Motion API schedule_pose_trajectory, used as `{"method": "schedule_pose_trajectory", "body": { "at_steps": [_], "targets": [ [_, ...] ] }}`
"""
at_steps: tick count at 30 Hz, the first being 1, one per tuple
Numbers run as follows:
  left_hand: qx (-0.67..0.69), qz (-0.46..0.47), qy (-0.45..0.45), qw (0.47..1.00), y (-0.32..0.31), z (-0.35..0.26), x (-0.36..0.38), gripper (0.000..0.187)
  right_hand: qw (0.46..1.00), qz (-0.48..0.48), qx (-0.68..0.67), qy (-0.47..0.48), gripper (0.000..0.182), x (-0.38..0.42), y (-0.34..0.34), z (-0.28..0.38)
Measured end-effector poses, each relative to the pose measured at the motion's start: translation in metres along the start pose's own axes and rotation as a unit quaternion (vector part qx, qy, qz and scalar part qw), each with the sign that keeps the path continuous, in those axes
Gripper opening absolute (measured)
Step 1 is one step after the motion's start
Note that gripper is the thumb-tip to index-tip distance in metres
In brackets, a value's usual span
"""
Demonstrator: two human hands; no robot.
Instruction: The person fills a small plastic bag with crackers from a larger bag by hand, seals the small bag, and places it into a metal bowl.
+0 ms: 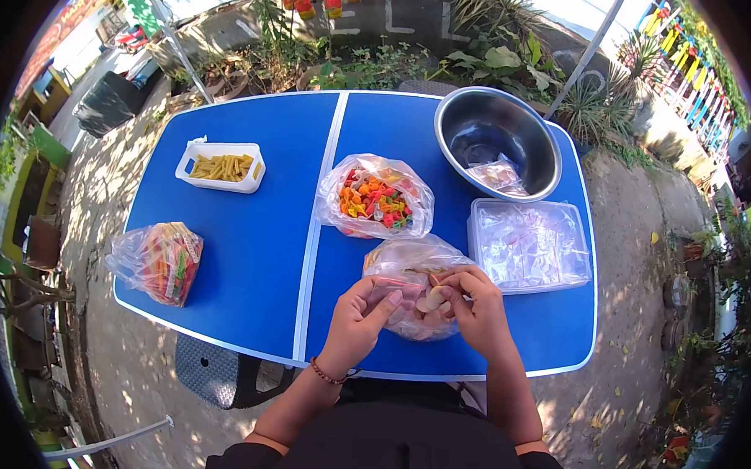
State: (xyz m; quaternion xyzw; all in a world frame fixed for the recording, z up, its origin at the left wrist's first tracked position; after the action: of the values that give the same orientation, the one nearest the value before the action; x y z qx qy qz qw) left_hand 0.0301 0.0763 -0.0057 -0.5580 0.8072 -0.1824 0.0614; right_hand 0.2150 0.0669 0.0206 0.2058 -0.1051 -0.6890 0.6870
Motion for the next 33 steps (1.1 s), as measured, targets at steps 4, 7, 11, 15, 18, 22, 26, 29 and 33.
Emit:
{"method": "schedule_pose_trajectory", "body": {
  "at_steps": [4,7,11,15,18,22,26,29,33],
  "targets": [
    [0.020,-0.003,0.012,1.000,0.000,0.002,0.000,0.021,0.983,-0.002,-0.161,-0.083,0.009,0.005,-0.003,-0.017],
    [-0.043,0.005,-0.002,0.999,0.000,0.000,0.002,0.020,0.943,0.032,-0.292,-0.160,0.011,0.006,-0.007,-0.020],
    [-0.053,0.028,-0.012,0.998,-0.005,0.002,0.002,0.024,0.928,-0.003,-0.347,-0.133,0.009,0.004,-0.003,-0.013],
    [-0.059,0.038,0.009,0.998,-0.011,0.003,0.003,0.025,0.935,-0.044,-0.338,-0.092,0.013,0.006,0.003,-0.008],
    [-0.088,0.023,0.025,0.996,-0.014,0.002,0.005,0.022,0.930,-0.040,-0.357,-0.074,0.014,0.008,0.004,-0.005],
    [-0.183,-0.002,-0.013,0.983,-0.013,-0.003,0.007,0.022,0.915,0.008,-0.396,-0.084,0.013,0.009,0.001,0.001],
    [-0.263,-0.023,-0.078,0.961,-0.020,-0.022,0.011,0.021,0.914,0.000,-0.392,-0.110,0.014,0.012,-0.002,0.003],
    [-0.289,-0.018,-0.096,0.952,-0.018,-0.019,0.010,0.023,0.912,-0.002,-0.398,-0.102,0.015,0.011,-0.002,0.005],
    [-0.288,-0.017,-0.110,0.951,-0.020,-0.021,0.011,0.023,0.913,0.001,-0.396,-0.100,0.015,0.010,-0.003,0.008]
  ]
}}
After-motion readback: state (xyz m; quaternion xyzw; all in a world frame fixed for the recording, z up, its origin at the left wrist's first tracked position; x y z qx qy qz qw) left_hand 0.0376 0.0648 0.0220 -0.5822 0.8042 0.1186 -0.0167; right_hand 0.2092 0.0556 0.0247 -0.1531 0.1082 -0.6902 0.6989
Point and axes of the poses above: each hand's wrist, its own x-axis away from the middle knuckle, its own y-axis out of the back of the hand, z = x × y, the point moved 7 cm from there along -x, towards the middle knuckle, and after that the axes turned 2 degrees about -x, right-handed, at the moved point
